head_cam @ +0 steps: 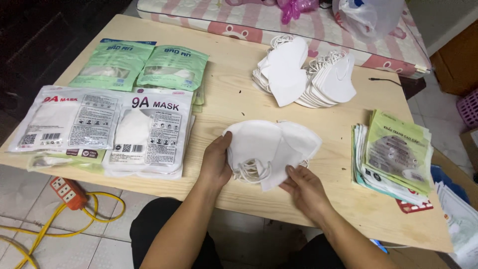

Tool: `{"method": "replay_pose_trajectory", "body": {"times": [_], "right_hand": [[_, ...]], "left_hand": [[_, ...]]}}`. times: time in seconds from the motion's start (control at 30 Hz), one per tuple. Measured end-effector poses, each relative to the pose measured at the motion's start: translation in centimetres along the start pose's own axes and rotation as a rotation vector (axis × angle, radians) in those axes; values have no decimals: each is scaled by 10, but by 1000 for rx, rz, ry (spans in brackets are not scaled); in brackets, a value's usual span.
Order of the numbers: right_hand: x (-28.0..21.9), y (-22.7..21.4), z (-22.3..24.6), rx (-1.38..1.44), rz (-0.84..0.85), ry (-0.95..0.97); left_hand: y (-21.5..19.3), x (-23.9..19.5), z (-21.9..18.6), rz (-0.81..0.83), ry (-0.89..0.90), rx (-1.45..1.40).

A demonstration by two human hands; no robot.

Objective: Folding face masks and placing them into plastic packaging bags

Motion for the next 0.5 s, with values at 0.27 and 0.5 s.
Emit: {"method": "replay_pose_trajectory", "body": {"times": [0.27,0.5], "right_hand": [[5,-55,83,-350,-266,-469],[-42,14,117,-870,116,-541]], "left_hand": [[-22,11,3,108,292,483],[19,-25,-13,487,406,704]]}}
Point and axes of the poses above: each hand's wrist, its own x-axis towards the middle knuckle, its own y-axis out of the palm, z = x × y, the point moved 5 cm from there along x, towards the middle knuckle, and after that the axes turned 15 degrees about y, right-handed, at the moved point
